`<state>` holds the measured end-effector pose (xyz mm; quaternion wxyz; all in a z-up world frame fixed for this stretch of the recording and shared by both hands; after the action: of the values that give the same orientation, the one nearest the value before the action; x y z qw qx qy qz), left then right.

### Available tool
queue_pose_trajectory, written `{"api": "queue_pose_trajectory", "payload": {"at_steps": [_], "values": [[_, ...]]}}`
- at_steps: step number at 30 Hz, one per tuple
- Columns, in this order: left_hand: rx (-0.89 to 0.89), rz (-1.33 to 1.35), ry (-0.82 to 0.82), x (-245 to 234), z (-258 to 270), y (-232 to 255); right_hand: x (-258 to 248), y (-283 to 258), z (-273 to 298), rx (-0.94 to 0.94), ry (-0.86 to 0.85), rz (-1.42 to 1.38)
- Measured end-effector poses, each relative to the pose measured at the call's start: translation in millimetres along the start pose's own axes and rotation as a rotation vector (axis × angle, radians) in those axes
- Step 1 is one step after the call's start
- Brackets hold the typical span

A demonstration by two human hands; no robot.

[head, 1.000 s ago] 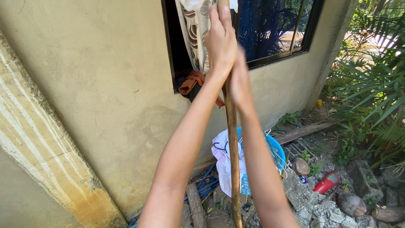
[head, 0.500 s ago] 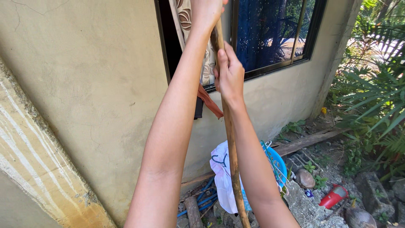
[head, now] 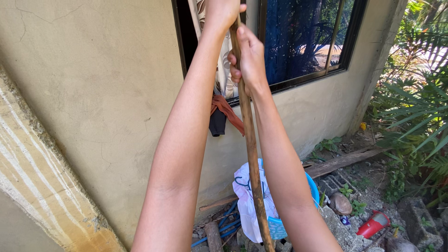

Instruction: The person takes white clothes and hangers from a blue basket, places the clothes onto the hangers, and then hangs the hangers onto a wooden pole or a wire near a window.

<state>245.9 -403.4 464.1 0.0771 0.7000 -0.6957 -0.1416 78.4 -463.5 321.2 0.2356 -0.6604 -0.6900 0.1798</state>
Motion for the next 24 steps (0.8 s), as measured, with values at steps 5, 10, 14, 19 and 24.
{"api": "queue_pose_trajectory", "payload": {"at_steps": [5, 10, 14, 19, 24], "values": [[-0.022, 0.092, 0.076, -6.0, 36.7, 22.0, 1.7, 24.5, 11.3, 0.127, -0.012, -0.124], [-0.025, 0.055, 0.054, -4.1, 54.0, 21.2, -2.9, 42.9, 15.7, 0.13, -0.016, -0.127], [-0.03, 0.055, 0.041, 5.5, 55.4, 12.8, -9.1, 49.6, 15.6, 0.131, -0.015, -0.167], [-0.068, 0.005, 0.026, 24.9, 50.8, -3.6, -21.0, 54.9, 17.8, 0.186, 0.007, -0.216], [-0.085, -0.013, 0.012, 43.1, 51.9, -10.0, -35.1, 57.5, 20.5, 0.201, 0.028, -0.231]]}}
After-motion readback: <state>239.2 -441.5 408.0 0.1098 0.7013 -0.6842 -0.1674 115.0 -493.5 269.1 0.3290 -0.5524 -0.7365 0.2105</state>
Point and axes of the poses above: each hand's wrist, its own z-axis away from the middle knuckle, its own x-axis out of the palm, y = z × x, the point moved 7 cm from there along -z, towards the middle knuckle, and after that the axes turned 8 degrees about z, right-handed, at the moved point
